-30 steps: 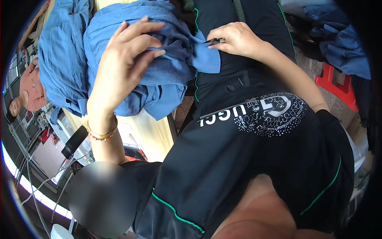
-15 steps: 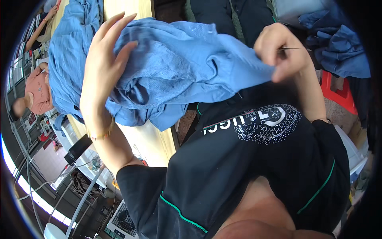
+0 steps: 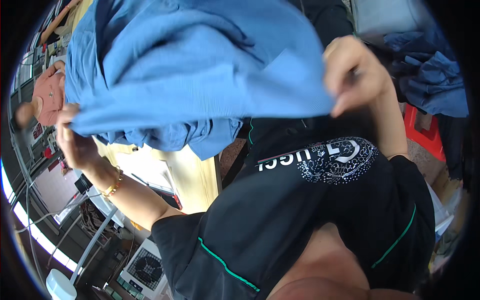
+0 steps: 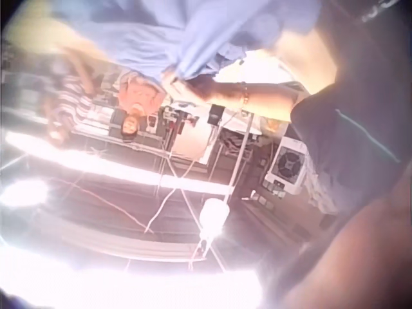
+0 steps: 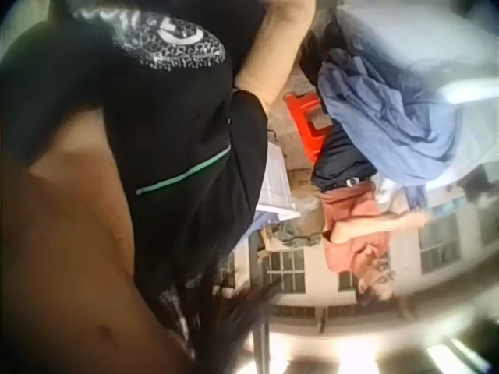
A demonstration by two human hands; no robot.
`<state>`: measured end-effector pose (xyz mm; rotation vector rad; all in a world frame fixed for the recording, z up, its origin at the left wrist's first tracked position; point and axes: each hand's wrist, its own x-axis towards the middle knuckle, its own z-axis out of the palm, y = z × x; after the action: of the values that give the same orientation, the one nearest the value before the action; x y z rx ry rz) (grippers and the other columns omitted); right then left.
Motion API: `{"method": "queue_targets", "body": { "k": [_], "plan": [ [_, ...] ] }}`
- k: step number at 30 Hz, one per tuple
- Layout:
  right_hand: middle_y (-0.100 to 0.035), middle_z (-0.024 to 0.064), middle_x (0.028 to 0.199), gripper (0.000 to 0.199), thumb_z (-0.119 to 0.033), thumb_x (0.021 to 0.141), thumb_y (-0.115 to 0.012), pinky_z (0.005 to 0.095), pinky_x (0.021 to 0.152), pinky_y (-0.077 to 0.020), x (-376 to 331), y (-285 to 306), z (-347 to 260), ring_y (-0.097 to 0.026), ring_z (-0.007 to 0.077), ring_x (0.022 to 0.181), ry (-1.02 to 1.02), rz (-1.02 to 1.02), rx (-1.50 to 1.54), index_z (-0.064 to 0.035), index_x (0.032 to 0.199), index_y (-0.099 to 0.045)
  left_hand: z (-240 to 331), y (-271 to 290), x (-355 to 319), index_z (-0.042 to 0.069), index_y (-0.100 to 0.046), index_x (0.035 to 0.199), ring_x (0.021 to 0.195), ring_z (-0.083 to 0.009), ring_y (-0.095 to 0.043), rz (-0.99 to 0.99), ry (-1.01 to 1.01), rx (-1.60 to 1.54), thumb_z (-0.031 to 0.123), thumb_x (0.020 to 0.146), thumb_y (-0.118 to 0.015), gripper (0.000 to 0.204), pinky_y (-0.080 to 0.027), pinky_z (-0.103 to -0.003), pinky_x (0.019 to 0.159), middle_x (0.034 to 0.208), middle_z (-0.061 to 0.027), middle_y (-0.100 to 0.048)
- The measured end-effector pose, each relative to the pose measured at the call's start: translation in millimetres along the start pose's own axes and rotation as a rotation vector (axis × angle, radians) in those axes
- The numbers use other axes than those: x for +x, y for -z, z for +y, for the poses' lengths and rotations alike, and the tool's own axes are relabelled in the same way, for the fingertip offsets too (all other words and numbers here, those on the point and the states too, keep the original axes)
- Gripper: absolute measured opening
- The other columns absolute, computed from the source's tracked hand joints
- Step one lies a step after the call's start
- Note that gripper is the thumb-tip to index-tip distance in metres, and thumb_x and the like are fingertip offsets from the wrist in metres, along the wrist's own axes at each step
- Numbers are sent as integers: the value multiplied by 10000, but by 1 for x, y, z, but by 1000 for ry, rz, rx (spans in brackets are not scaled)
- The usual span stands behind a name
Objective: Trimming loose threads from a blue garment and logging progress.
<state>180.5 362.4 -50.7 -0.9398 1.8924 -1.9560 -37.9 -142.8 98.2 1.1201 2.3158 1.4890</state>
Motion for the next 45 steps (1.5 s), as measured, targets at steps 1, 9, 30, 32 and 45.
{"method": "queue_targets", "body": {
  "k": [1, 9, 30, 32, 45],
  "plan": [
    [-624, 38, 661, 258, -143, 736, -908, 297, 518, -419, 11, -17, -1, -586, 151, 557, -50, 2, 45, -47, 735, -668, -2, -18, -13, -23, -561, 869, 811, -190, -501, 104, 6, 139, 307, 1034, -396, 404, -376, -316, 753, 859, -98, -566],
    [-713, 86, 760, 234, -57, 768, -808, 293, 600, -477, 30, -46, 37, -649, 185, 639, -412, 14, -331, 15, 981, -745, 1, -94, -45, 13, -631, 840, 757, -58, -493, 189, 313, 423, 40, 940, -730, 143, -381, -212, 700, 797, 29, -580],
    [-638, 36, 855, 436, -169, 753, -865, 293, 589, -537, 111, -87, 41, -658, 159, 673, 307, 466, -973, -100, 1149, -694, 28, -188, 34, 54, -737, 1205, 1107, -203, -611, 39, 72, 347, 198, 1011, -656, 255, -459, -303, 968, 1160, -98, -648],
    [-645, 3, 836, 306, -119, 840, -825, 247, 629, -523, 103, -74, 30, -657, 80, 725, 77, 491, -185, -71, 1106, -684, 31, -193, 30, 35, -742, 1174, 1116, -195, -607, 259, -80, 351, 168, 1019, -633, 232, -456, -308, 974, 1186, -94, -656],
    [-496, -70, 735, 179, -206, 956, -700, 226, 583, -266, 26, -23, 22, -370, 32, 627, -32, 717, 128, -35, 1008, -709, 61, -246, 42, -11, -690, 1195, 1002, -239, -660, 98, 16, 340, 158, 852, -829, 407, -512, -319, 885, 1088, -138, -681]
  ]
}}
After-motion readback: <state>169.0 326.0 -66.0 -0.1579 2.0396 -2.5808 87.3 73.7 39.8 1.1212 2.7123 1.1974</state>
